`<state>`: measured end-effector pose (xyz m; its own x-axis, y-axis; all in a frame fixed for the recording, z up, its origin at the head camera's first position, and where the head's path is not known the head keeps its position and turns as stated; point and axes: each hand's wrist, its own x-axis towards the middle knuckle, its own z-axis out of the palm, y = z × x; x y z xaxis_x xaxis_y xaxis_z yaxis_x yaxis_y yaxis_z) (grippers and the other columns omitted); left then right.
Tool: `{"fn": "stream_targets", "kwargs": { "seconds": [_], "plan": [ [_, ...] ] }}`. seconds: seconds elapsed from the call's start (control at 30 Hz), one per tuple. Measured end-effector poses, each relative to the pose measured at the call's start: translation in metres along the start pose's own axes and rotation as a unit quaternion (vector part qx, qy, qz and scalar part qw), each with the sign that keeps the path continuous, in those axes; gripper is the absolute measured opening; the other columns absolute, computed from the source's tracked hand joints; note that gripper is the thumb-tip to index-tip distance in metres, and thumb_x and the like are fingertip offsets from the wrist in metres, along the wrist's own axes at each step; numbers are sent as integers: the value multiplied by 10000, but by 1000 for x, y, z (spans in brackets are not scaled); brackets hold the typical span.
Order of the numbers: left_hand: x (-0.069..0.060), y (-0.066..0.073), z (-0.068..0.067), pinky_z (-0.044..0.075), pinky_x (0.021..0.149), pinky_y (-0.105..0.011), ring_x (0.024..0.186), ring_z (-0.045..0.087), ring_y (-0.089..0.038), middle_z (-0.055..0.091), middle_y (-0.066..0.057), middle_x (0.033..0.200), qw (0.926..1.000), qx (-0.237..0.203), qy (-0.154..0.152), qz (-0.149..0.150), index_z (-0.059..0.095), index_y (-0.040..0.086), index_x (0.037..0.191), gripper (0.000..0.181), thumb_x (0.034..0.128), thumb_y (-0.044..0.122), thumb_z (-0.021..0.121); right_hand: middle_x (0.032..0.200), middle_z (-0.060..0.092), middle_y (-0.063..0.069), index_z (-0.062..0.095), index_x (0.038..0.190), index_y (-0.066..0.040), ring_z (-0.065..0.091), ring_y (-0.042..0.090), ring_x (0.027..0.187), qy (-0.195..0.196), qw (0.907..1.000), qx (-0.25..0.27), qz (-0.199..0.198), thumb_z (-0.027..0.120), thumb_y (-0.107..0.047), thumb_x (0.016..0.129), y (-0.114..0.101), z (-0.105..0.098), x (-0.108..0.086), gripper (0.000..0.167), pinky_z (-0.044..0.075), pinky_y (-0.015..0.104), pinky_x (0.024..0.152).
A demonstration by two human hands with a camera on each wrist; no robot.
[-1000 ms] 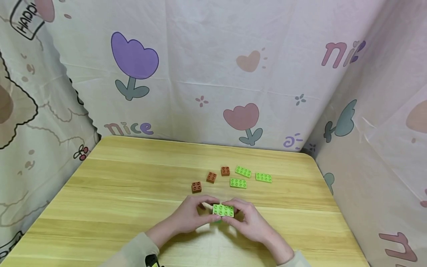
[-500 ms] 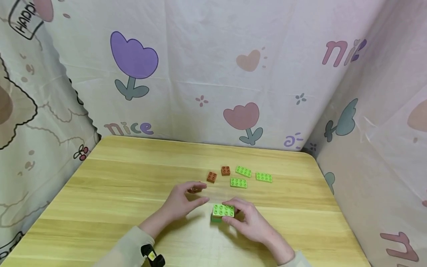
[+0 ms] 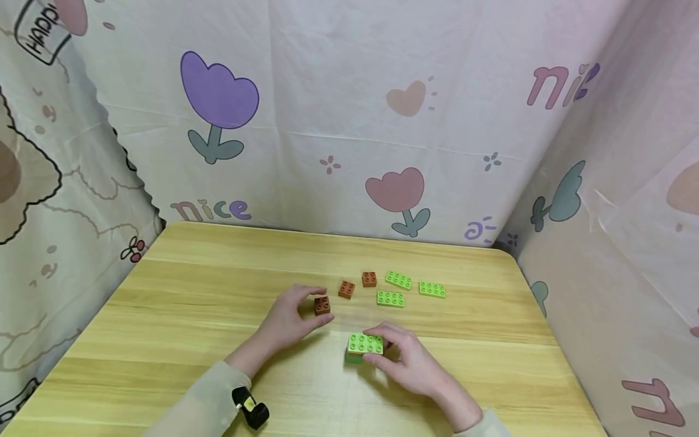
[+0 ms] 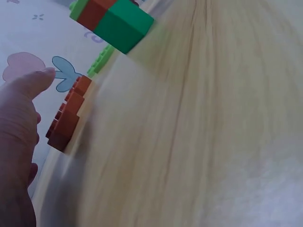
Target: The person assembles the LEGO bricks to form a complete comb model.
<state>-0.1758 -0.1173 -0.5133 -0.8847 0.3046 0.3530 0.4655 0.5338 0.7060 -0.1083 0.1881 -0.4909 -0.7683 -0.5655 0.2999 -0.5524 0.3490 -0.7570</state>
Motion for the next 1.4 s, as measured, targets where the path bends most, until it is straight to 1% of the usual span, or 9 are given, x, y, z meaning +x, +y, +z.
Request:
{"fn": "stream_targets", "kwargs": {
  "seconds": [0.07, 0.13, 0.27, 0.4, 0.57, 0.83, 0.93, 1.23, 1.4],
  "plan": [
    [1, -3, 2, 489, 1072, -526, 1220, 627, -200, 695, 40, 1294, 9998, 167, -58, -11, 710, 146, 1353, 651, 850, 527, 871, 1222, 699, -79, 664, 1383, -143, 663, 100, 951, -9, 10000, -7, 20, 751, -261, 1006, 0, 0, 0, 405, 591, 351, 844],
    [3, -6, 3, 436, 1111, -546, 1222, 616, -200, 697, 37, 1299, 9993, 364, -96, -20, 708, 167, 1359, 668, 842, 561, 864, 1224, 699, -83, 664, 1385, -149, 663, 100, 954, -21, 10000, -10, 48, 752, -267, 1005, 0, -1, 0, 407, 589, 347, 848],
    [4, -12, 5, 342, 1121, -539, 1215, 603, -191, 705, 43, 1294, 9969, 771, -149, -56, 705, 206, 1359, 674, 822, 578, 870, 1219, 699, -88, 664, 1386, -163, 662, 101, 953, -32, 10000, -23, 78, 752, -273, 1005, 0, -1, 0, 406, 587, 336, 845],
    [5, -16, 5, 336, 1078, -518, 1212, 600, -208, 710, 29, 1289, 9952, 966, -161, -54, 710, 207, 1350, 652, 818, 539, 890, 1219, 698, -95, 666, 1385, -174, 657, 102, 954, -13, 9999, -54, 109, 753, -279, 1004, 1, -1, 0, 404, 584, 338, 843],
    [6, -17, 6, 350, 1059, -538, 1225, 596, -234, 710, 14, 1296, 9935, 1121, -205, -50, 719, 196, 1336, 615, 838, 518, 882, 1216, 699, -97, 667, 1383, -177, 657, 102, 951, -10, 9999, -58, 119, 753, -279, 1004, 1, -1, 0, 402, 585, 340, 840],
    [7, -18, 8, 379, 967, -483, 1138, 598, -230, 710, 43, 1151, 9922, 1226, -215, 39, 759, 180, 1262, 506, 858, 457, 885, 1219, 698, -99, 667, 1383, -173, 657, 98, 948, -43, 9999, -44, 132, 756, -269, 1002, 0, -1, 0, 403, 588, 334, 835],
    [7, -18, 8, 378, 966, -484, 1128, 597, -226, 705, 58, 1130, 9923, 1218, -221, 45, 763, 182, 1255, 466, 877, 431, 875, 1216, 699, -99, 668, 1381, -175, 658, 98, 948, -37, 9999, -39, 137, 756, -270, 1002, 0, -1, 0, 400, 588, 335, 838],
    [5, -16, 6, 354, 1052, -500, 1191, 595, -224, 719, 18, 1229, 9930, 1126, -319, -188, 752, 182, 1276, 461, 907, 440, 846, 1212, 699, -106, 668, 1379, -178, 658, 90, 949, -48, 9999, -78, 129, 756, -277, 1002, 1, 0, 0, 399, 585, 332, 847],
    [5, -10, 4, 351, 1060, -503, 1138, 614, -193, 728, 27, 1199, 9940, 1049, -224, -203, 751, 181, 1278, 474, 883, 414, 871, 1219, 696, -114, 667, 1382, -178, 655, 90, 961, -50, 9998, -130, 165, 754, -285, 1003, 2, 0, 0, 404, 582, 336, 857]
  ]
}}
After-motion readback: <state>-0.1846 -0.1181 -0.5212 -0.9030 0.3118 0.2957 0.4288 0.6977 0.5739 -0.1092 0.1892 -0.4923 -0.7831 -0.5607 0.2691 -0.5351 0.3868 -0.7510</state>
